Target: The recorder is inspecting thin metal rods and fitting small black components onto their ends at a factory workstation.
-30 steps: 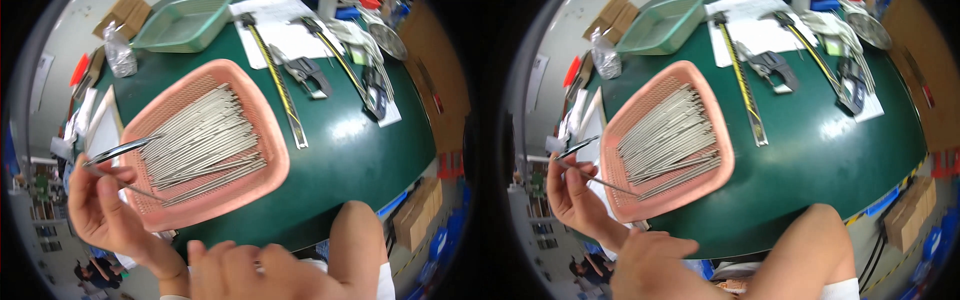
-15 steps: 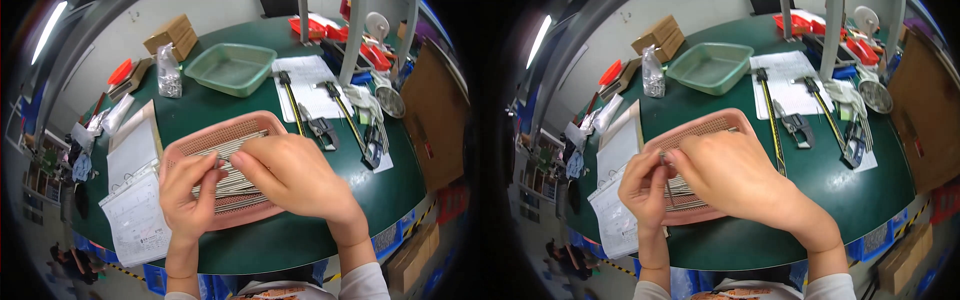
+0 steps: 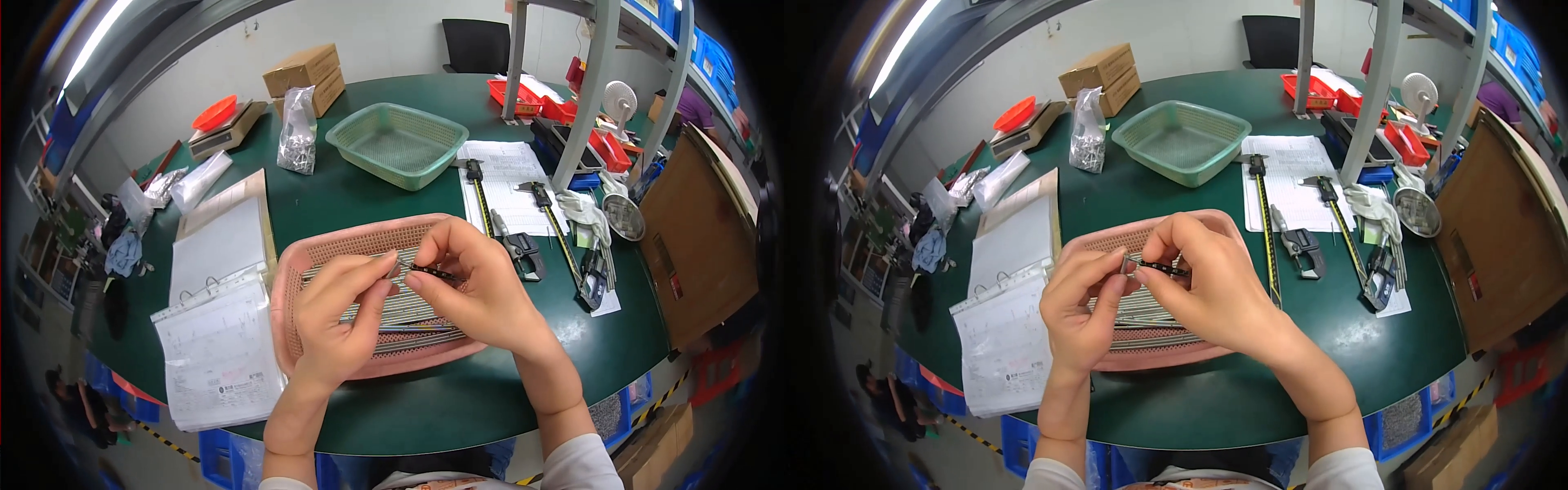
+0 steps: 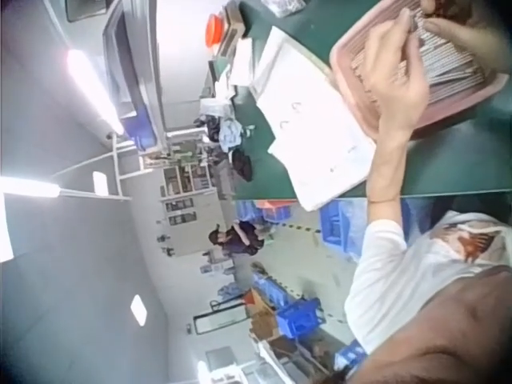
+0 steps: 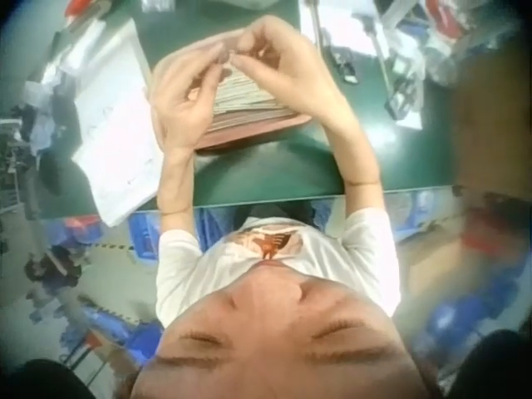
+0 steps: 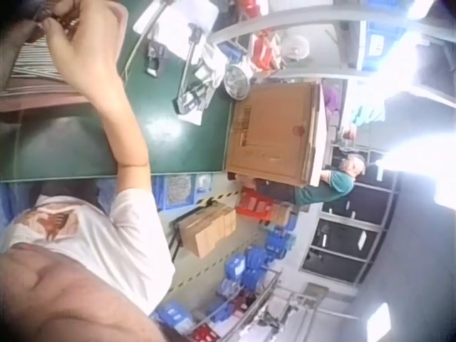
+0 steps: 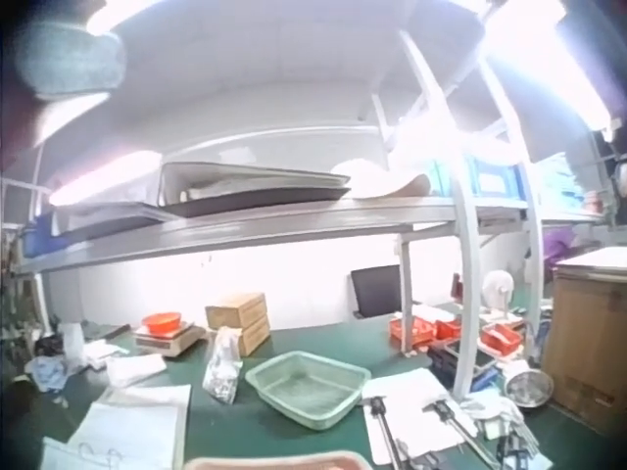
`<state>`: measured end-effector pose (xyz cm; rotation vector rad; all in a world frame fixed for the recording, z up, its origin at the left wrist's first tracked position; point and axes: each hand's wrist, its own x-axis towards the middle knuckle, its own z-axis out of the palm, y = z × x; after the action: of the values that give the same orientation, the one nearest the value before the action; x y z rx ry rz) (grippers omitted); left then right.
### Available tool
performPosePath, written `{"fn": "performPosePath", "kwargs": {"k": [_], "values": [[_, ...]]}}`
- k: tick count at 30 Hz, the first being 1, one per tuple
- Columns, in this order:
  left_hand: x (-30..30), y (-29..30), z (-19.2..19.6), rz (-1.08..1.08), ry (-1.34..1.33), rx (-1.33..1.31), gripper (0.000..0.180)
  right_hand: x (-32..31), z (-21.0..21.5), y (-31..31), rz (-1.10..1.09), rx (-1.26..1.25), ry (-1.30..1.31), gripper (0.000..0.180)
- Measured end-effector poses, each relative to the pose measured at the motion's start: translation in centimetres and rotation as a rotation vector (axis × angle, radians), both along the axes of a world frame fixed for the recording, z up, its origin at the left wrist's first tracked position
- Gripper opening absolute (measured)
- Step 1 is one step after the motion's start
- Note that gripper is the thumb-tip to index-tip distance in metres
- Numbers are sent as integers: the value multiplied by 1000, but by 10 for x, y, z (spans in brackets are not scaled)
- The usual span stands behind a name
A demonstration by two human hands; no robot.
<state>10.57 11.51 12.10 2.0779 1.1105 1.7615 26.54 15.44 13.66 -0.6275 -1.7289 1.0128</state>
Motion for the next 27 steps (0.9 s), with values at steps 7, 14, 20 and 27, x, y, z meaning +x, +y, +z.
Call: {"fn": "performPosePath", "kwargs": {"k": [7,14,20,27], "values": [[1,-1,1,-22,37,12,31,7,1,3,-17,154,-262,17],[-1,-3,2,-8,20,25,32,7,2,1,65,49,-171,9],[0,1,3,-11,33,82,32,9,4,2,24,73,-155,10],[0,-1,1,3,-50,23,30,7,3,3,49,133,-191,10]]}}
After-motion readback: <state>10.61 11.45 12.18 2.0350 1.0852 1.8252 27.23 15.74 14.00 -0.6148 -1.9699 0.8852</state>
